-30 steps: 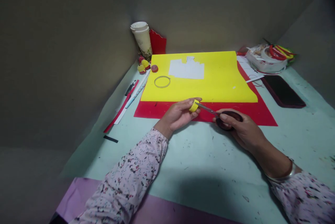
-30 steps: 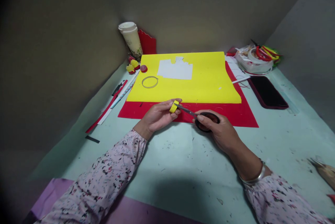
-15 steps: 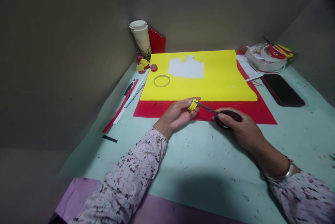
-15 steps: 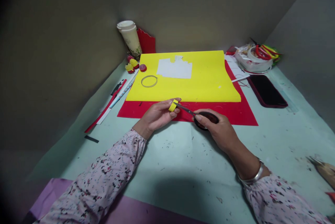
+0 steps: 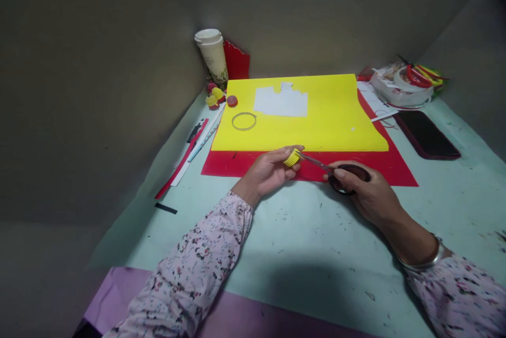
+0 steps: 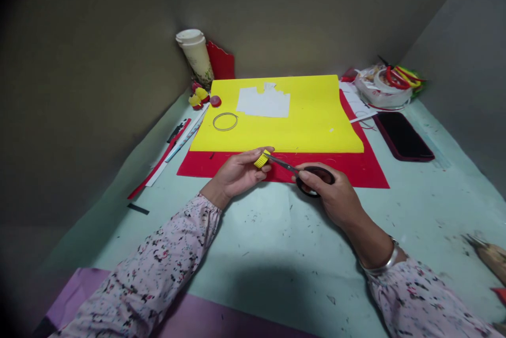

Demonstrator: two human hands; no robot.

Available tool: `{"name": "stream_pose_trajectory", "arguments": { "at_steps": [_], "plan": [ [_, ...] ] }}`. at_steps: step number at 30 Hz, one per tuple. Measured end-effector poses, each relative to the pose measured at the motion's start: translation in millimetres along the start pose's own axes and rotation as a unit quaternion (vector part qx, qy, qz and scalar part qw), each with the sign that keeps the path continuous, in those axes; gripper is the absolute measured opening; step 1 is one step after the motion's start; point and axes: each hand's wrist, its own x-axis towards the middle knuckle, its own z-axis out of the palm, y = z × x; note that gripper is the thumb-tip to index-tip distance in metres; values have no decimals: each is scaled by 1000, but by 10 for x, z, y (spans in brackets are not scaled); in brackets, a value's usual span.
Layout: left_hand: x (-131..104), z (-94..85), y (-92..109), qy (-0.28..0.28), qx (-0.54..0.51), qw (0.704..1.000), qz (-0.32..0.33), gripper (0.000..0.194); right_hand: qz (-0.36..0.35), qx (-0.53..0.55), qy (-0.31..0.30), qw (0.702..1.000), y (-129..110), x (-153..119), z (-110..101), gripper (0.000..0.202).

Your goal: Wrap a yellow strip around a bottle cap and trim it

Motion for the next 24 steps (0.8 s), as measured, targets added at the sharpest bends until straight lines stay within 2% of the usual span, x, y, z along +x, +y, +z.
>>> {"name": "stream_pose_trajectory", "arguments": {
  "at_steps": [9, 24],
  "plan": [
    [13, -14, -11, 8, 2, 1000, 3, 22, -4, -42, -20, 999, -38, -16, 20, 33],
    [-1, 21, -17, 15, -24, 1000, 3, 20, -15, -102, -23, 994, -130, -31, 60, 38]
  ]
}}
